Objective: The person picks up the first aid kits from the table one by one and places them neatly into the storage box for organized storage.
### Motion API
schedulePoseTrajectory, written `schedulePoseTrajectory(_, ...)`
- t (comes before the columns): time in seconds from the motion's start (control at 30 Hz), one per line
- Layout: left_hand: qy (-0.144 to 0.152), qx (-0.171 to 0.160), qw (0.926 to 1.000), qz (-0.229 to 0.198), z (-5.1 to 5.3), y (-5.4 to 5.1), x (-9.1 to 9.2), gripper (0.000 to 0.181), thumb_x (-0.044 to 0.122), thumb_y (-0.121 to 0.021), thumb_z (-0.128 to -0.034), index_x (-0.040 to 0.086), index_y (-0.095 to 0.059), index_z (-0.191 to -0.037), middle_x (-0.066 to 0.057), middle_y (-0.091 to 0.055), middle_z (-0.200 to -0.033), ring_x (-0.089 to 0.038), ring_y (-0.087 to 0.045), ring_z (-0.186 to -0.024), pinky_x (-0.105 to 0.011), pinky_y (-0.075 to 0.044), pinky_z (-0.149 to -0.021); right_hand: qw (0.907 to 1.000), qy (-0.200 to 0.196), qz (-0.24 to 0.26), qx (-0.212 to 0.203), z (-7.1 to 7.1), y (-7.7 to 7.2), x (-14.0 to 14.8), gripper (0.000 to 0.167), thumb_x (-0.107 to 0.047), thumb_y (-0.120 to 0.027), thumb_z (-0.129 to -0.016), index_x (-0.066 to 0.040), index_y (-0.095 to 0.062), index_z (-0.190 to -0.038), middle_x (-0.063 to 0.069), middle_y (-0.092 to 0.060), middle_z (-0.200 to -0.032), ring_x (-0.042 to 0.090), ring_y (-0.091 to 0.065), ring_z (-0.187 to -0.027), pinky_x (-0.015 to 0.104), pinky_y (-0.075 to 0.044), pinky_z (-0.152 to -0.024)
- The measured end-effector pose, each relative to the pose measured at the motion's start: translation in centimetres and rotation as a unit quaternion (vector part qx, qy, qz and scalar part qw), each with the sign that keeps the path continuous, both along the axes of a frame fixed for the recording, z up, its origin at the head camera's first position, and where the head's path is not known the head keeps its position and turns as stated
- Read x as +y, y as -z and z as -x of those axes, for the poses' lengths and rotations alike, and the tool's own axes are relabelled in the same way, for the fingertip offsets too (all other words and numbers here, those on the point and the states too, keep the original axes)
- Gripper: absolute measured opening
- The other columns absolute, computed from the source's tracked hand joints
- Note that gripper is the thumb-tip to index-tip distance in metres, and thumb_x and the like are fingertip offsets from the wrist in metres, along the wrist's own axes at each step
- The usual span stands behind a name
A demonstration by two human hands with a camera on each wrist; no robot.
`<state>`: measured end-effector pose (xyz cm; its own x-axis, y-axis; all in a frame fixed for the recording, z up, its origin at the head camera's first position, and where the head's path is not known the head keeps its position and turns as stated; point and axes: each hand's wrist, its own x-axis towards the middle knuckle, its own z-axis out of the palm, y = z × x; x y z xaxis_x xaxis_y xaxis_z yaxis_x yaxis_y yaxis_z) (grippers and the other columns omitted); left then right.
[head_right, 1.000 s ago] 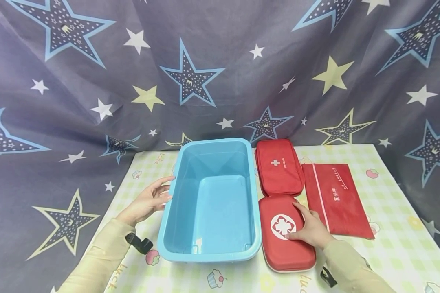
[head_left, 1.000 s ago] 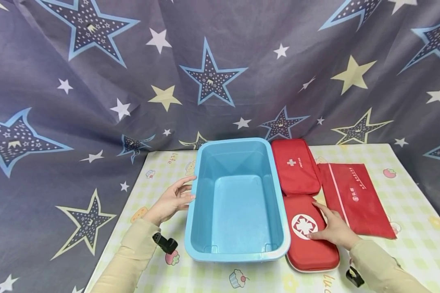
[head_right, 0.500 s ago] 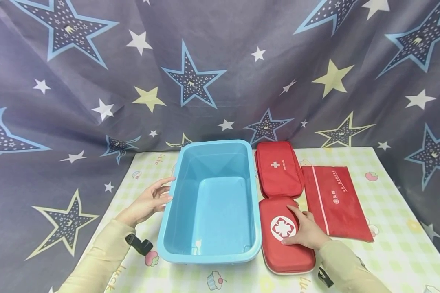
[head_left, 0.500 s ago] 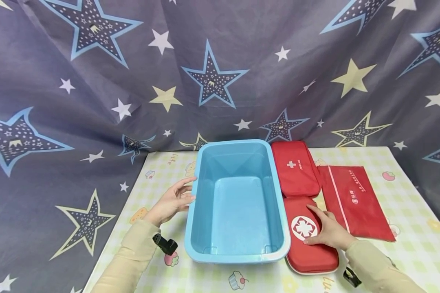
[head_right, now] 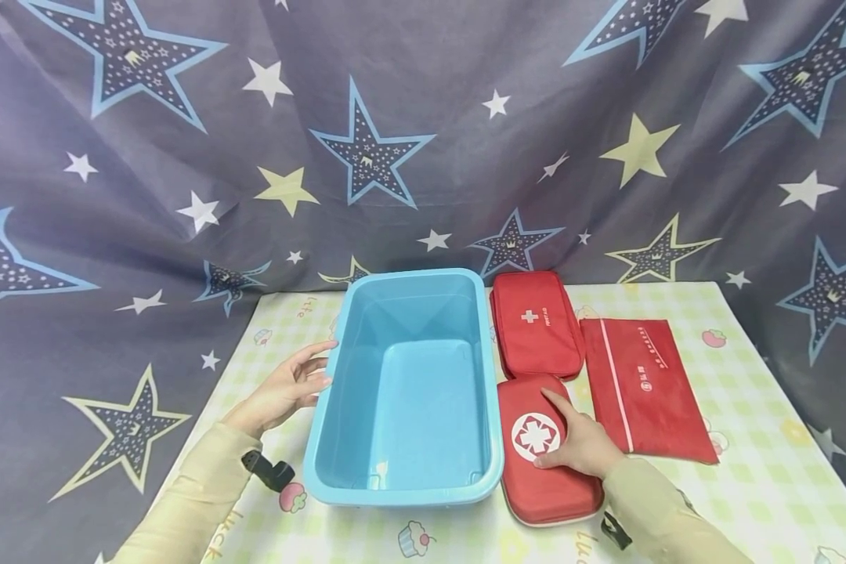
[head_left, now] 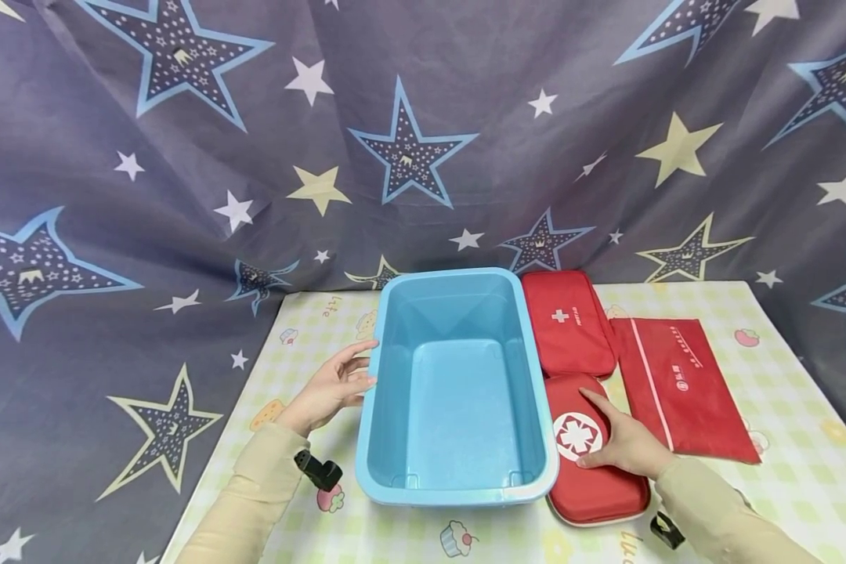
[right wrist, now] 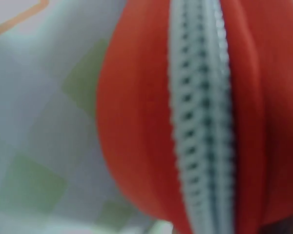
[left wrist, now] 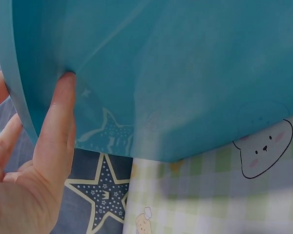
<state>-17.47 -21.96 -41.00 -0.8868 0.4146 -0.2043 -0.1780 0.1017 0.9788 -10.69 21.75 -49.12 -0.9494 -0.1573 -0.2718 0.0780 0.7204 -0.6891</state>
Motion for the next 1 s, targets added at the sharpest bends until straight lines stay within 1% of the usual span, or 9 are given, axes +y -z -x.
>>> schedulePoseTrajectory(0.27, 0.000, 0.000, 1.0000, 0.000, 0.0, 0.2, 0.0, 0.064, 0.002, -0.056, -0.0928, 0.008, -0.025, -0.149, -0.027, -0.038, -0.138, -0.011, -0.062, -0.098, -0.032, -0.057, -0.077, 0.9999, -0.006, 0.006, -0.012, 0.3, -0.5, -0.1, 0.108, -0.027, -0.089, -0.059, -0.008, -0.027, -0.146, 0.027, -0.051, -0.117, 0.036, -0.051, -0.102, 0.049, -0.051, -0.082)
schedulePoseTrajectory(0.5, -0.001, 0.002, 1.0000, -0.001, 0.0, 0.2, -0.1, 0.065, 0.002, -0.056, -0.0927, 0.008, -0.025, -0.149, -0.026, -0.039, -0.136, -0.010, -0.062, -0.097, -0.033, -0.057, -0.077, 0.9986, -0.013, 0.041, -0.030, 0.5, -0.2, 0.8, 0.102, -0.022, -0.085, -0.065, -0.009, -0.025, -0.147, 0.028, -0.046, -0.124, 0.036, -0.047, -0.107, 0.046, -0.051, -0.082)
schedulePoseTrajectory(0.57, -0.001, 0.003, 1.0000, -0.001, 0.1, 0.2, -0.1, 0.065, 0.002, -0.056, -0.0927, 0.008, -0.025, -0.149, -0.025, -0.039, -0.136, -0.010, -0.062, -0.097, -0.032, -0.057, -0.077, 0.9971, -0.013, 0.062, -0.042, 0.6, -0.1, 1.3, 0.099, -0.020, -0.082, -0.069, -0.010, -0.025, -0.148, 0.029, -0.041, -0.129, 0.038, -0.044, -0.110, 0.046, -0.051, -0.082)
schedulePoseTrajectory(0.63, -0.002, 0.004, 1.0000, -0.001, 0.1, 0.2, -0.1, 0.064, 0.001, -0.056, -0.0928, 0.008, -0.025, -0.149, -0.025, -0.039, -0.136, -0.009, -0.062, -0.096, -0.032, -0.057, -0.076, 0.9937, -0.017, 0.093, -0.060, 0.7, 0.1, 1.8, 0.095, -0.018, -0.079, -0.072, -0.011, -0.023, -0.149, 0.029, -0.034, -0.134, 0.042, -0.039, -0.115, 0.047, -0.052, -0.084)
schedulePoseTrajectory(0.7, -0.003, 0.004, 1.0000, -0.001, 0.1, 0.2, 0.0, 0.064, 0.001, -0.056, -0.0928, 0.008, -0.025, -0.149, -0.024, -0.040, -0.136, -0.009, -0.062, -0.096, -0.032, -0.057, -0.076, 0.9876, -0.020, 0.130, -0.085, 0.8, 0.2, 2.4, 0.092, -0.016, -0.076, -0.076, -0.013, -0.021, -0.150, 0.029, -0.023, -0.142, 0.045, -0.031, -0.122, 0.050, -0.049, -0.090)
schedulePoseTrajectory(0.8, -0.003, 0.002, 1.0000, -0.002, 0.1, 0.1, 0.0, 0.064, 0.001, -0.056, -0.0928, 0.008, -0.025, -0.149, -0.024, -0.040, -0.136, -0.010, -0.062, -0.097, -0.032, -0.057, -0.076, 0.9780, -0.019, 0.168, -0.122, 0.9, 0.5, 3.1, 0.090, -0.016, -0.072, -0.080, -0.015, -0.018, -0.151, 0.028, -0.012, -0.148, 0.047, -0.020, -0.128, 0.054, -0.045, -0.096)
schedulePoseTrajectory(0.87, -0.003, 0.001, 1.0000, -0.003, 0.1, 0.1, 0.0, 0.064, 0.001, -0.056, -0.0927, 0.008, -0.025, -0.149, -0.024, -0.040, -0.136, -0.010, -0.062, -0.097, -0.032, -0.057, -0.076, 0.9731, -0.015, 0.184, -0.138, 0.9, 0.7, 3.4, 0.089, -0.017, -0.071, -0.082, -0.016, -0.017, -0.152, 0.027, -0.007, -0.150, 0.048, -0.017, -0.130, 0.055, -0.043, -0.098)
schedulePoseTrajectory(1.0, -0.006, -0.001, 1.0000, 0.002, -0.1, 0.0, 0.0, 0.064, 0.002, -0.056, -0.0927, 0.008, -0.026, -0.149, -0.025, -0.039, -0.136, -0.010, -0.062, -0.096, -0.032, -0.057, -0.076, 0.9608, -0.005, 0.226, -0.161, 0.8, 1.3, 3.8, 0.087, -0.016, -0.069, -0.084, -0.016, -0.015, -0.152, 0.027, -0.006, -0.150, 0.048, -0.019, -0.130, 0.049, -0.049, -0.094)
